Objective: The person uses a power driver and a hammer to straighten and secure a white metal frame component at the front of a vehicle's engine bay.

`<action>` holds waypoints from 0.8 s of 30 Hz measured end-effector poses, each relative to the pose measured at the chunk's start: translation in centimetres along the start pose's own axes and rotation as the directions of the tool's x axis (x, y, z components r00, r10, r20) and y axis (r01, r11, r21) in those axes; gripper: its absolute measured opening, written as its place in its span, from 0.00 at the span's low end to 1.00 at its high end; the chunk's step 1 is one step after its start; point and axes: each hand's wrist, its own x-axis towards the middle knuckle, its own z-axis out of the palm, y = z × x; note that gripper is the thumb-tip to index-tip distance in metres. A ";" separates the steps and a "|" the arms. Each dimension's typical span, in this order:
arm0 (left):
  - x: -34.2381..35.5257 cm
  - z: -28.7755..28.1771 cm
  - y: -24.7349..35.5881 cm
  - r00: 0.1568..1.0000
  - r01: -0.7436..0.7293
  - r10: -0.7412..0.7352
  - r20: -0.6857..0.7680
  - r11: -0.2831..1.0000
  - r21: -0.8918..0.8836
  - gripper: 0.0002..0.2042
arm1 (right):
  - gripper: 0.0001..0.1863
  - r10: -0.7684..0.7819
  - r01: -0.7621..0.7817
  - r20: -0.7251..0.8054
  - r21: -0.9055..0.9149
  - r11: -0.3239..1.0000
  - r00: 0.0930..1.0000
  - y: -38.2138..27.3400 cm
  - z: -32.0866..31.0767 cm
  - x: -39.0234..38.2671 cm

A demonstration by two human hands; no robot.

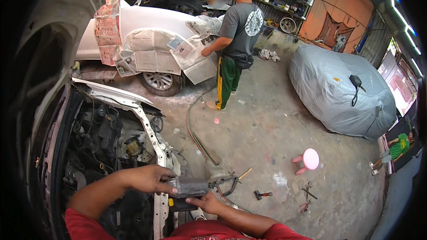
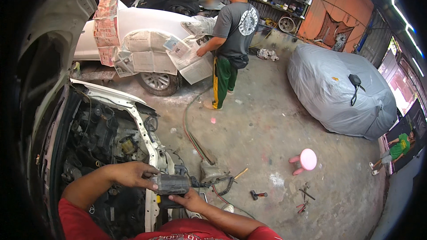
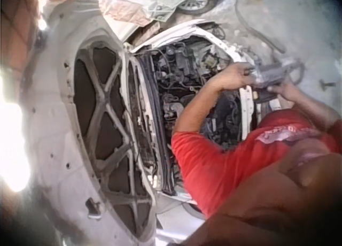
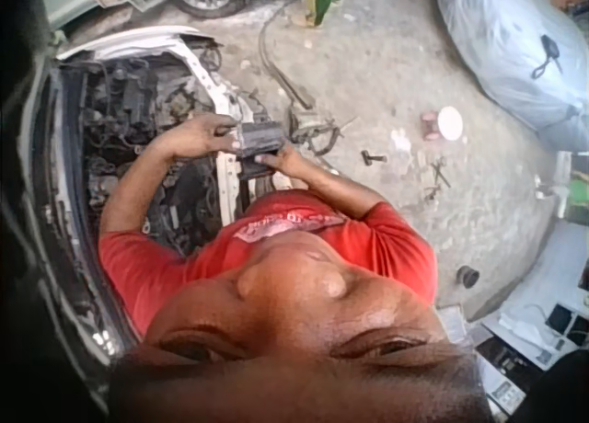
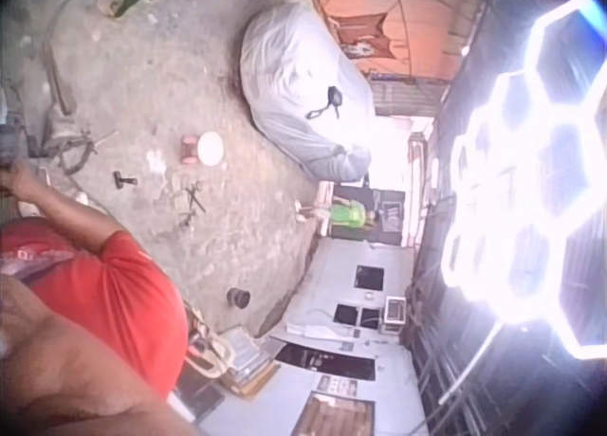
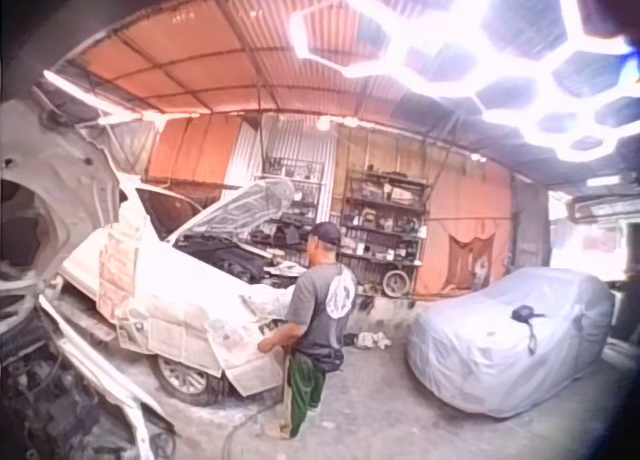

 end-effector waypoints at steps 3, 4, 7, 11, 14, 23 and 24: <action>1.5 1.6 -2.6 0.989 -0.134 0.139 -0.043 0.986 0.097 0.42 | 0.18 0.105 -0.100 -0.027 0.143 0.985 0.994 -1.5 -1.1 -1.4; 1.4 1.9 -3.0 0.985 -0.156 0.166 -0.042 0.970 0.189 0.42 | 0.18 0.153 -0.148 -0.022 0.158 0.976 0.988 -1.3 -1.7 -1.9; 3.1 3.6 -4.9 0.986 -0.128 0.153 -0.067 0.948 0.290 0.36 | 0.17 0.224 -0.200 -0.088 0.227 0.953 0.971 -1.0 -2.4 -3.4; 5.8 6.4 -6.0 0.970 -0.026 0.127 -0.206 0.901 0.433 0.21 | 0.22 0.267 -0.257 -0.093 0.100 0.961 0.959 -0.4 -4.3 -4.6; 7.5 8.6 -7.5 0.932 0.054 0.137 -0.335 0.862 0.503 0.17 | 0.28 0.363 -0.361 0.034 -0.062 0.931 0.931 -0.7 -5.2 -4.4; 12.7 13.1 -12.5 0.982 0.011 0.040 -0.184 0.963 0.268 0.15 | 0.35 0.352 -0.352 -0.027 -0.168 0.921 0.936 4.3 -7.8 -6.5; 12.5 14.2 -13.4 0.987 0.037 -0.002 -0.159 0.976 0.212 0.15 | 0.38 0.362 -0.349 0.032 -0.204 0.915 0.931 4.6 -7.5 -6.6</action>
